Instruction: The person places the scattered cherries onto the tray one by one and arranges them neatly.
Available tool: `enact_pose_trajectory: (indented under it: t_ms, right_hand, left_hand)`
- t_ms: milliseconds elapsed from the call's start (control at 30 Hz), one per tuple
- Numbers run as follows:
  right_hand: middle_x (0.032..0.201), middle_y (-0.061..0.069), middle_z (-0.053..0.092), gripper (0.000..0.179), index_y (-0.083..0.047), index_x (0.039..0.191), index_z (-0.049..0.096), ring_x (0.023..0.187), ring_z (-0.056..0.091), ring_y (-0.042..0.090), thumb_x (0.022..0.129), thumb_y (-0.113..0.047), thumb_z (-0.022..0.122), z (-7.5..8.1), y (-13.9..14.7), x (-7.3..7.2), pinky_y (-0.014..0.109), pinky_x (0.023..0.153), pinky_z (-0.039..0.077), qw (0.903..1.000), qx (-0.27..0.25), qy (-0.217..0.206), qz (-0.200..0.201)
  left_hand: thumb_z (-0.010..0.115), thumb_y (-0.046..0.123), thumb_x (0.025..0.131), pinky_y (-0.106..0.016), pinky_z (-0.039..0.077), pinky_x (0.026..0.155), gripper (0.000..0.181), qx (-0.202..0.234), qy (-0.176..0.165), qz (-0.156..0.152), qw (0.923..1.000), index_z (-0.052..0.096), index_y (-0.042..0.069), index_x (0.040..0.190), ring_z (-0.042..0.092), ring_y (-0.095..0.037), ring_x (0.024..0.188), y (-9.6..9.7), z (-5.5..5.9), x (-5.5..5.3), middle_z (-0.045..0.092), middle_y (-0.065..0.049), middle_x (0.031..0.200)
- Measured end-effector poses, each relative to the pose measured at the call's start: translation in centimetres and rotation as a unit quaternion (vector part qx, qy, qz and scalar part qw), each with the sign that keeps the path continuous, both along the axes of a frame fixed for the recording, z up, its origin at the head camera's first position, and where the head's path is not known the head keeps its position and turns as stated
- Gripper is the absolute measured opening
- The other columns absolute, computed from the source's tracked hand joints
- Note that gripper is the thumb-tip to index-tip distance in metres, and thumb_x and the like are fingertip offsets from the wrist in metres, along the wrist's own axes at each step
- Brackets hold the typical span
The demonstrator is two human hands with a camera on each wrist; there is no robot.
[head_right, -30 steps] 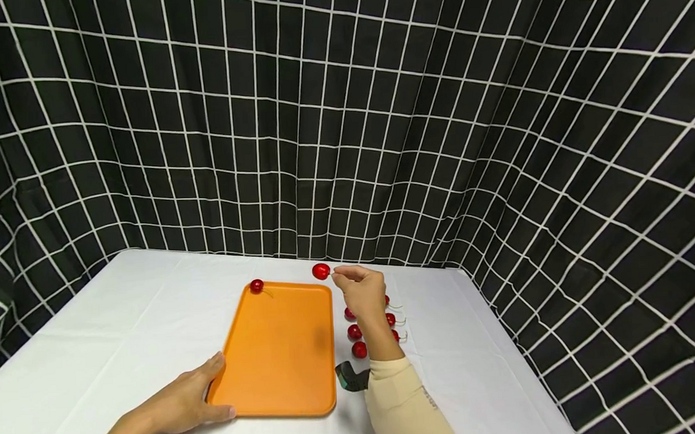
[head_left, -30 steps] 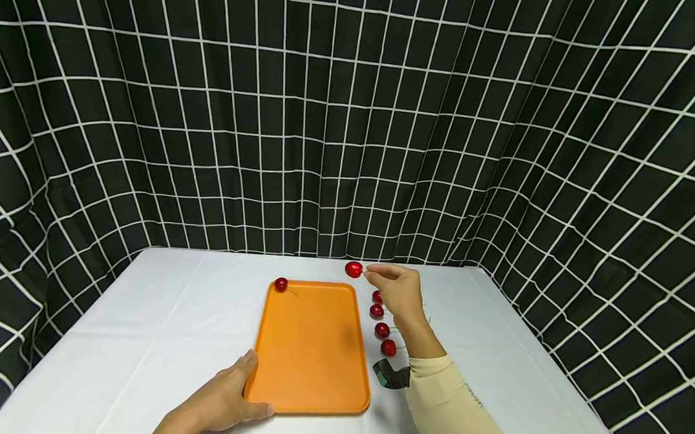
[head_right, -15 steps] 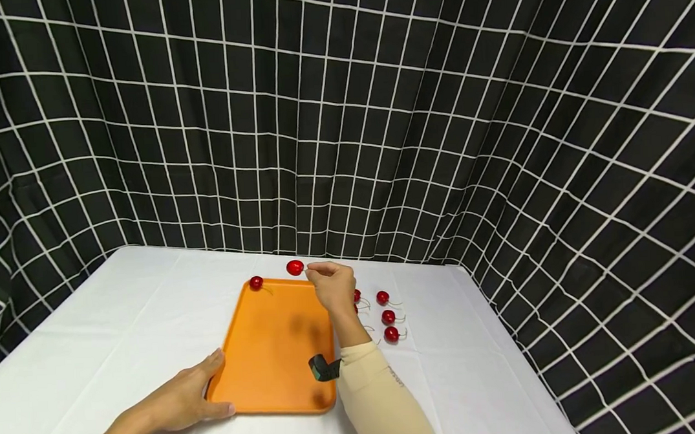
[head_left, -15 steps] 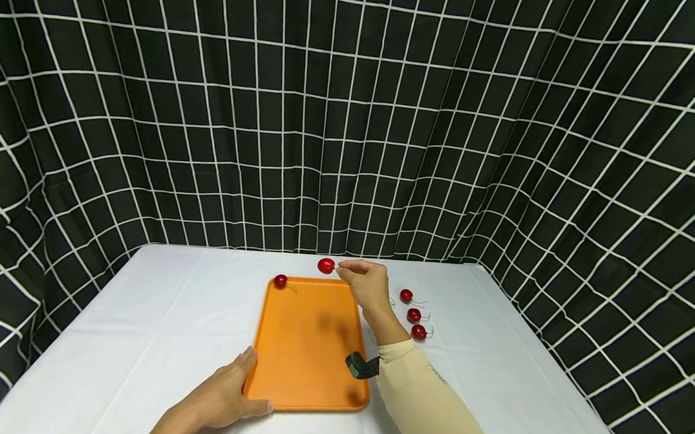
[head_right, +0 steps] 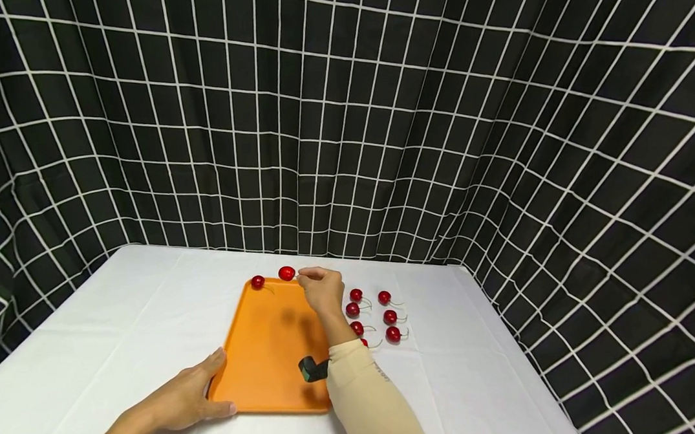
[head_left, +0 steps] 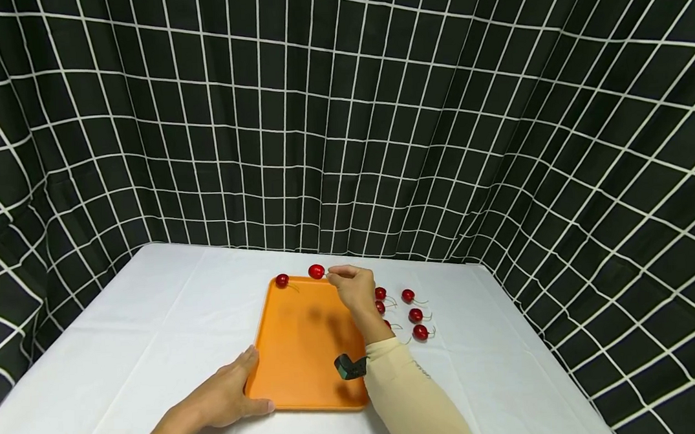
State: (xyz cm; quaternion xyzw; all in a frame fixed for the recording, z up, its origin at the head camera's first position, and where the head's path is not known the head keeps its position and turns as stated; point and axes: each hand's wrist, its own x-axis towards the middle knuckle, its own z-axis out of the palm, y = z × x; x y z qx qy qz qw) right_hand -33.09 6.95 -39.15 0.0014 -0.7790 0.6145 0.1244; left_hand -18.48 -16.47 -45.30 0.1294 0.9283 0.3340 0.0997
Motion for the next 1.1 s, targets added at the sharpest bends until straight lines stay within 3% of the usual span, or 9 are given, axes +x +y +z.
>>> enact_pose_trajectory:
  t_ms: [400, 767, 1100]
  right_hand:
    - [0.087, -0.001, 0.07, 0.004, -0.01, 0.087, 0.078, 0.089, 0.06, 0.022, 0.085, -0.012, 0.075, -2.7, -1.9, -1.6, 0.037, 0.076, 0.051, 0.9988, 0.01, -0.047, 0.007]
    - [0.087, -0.001, 0.069, 0.003, -0.01, 0.085, 0.078, 0.082, 0.059, 0.02, 0.082, -0.01, 0.077, -4.6, -3.2, -2.1, 0.032, 0.068, 0.051, 0.9972, 0.031, -0.069, -0.003]
    - [0.086, -0.003, 0.068, 0.004, -0.012, 0.082, 0.078, 0.08, 0.06, 0.017, 0.078, -0.012, 0.081, -5.0, -5.1, -2.7, 0.031, 0.068, 0.051, 0.9936, 0.053, -0.099, -0.004]
  left_hand:
    - [0.077, 0.057, 0.071, -0.067, 0.02, 0.104, 0.11, -0.013, -0.007, 0.01, 0.9998, 0.03, -0.007, 0.147, 0.022, -0.048, 0.137, 0.0, 0.0, 0.0, 0.017, -0.023, 0.155]
    - [0.079, 0.057, 0.07, -0.064, 0.019, 0.108, 0.111, -0.011, -0.003, 0.015, 0.9998, 0.03, -0.007, 0.147, 0.023, -0.044, 0.138, 0.3, -0.1, 0.0, 0.019, -0.023, 0.155]
    - [0.078, 0.059, 0.07, -0.062, 0.019, 0.108, 0.111, -0.016, -0.003, 0.019, 0.9997, 0.031, -0.006, 0.147, 0.024, -0.044, 0.138, 0.3, -0.2, 0.0, 0.021, -0.022, 0.155]
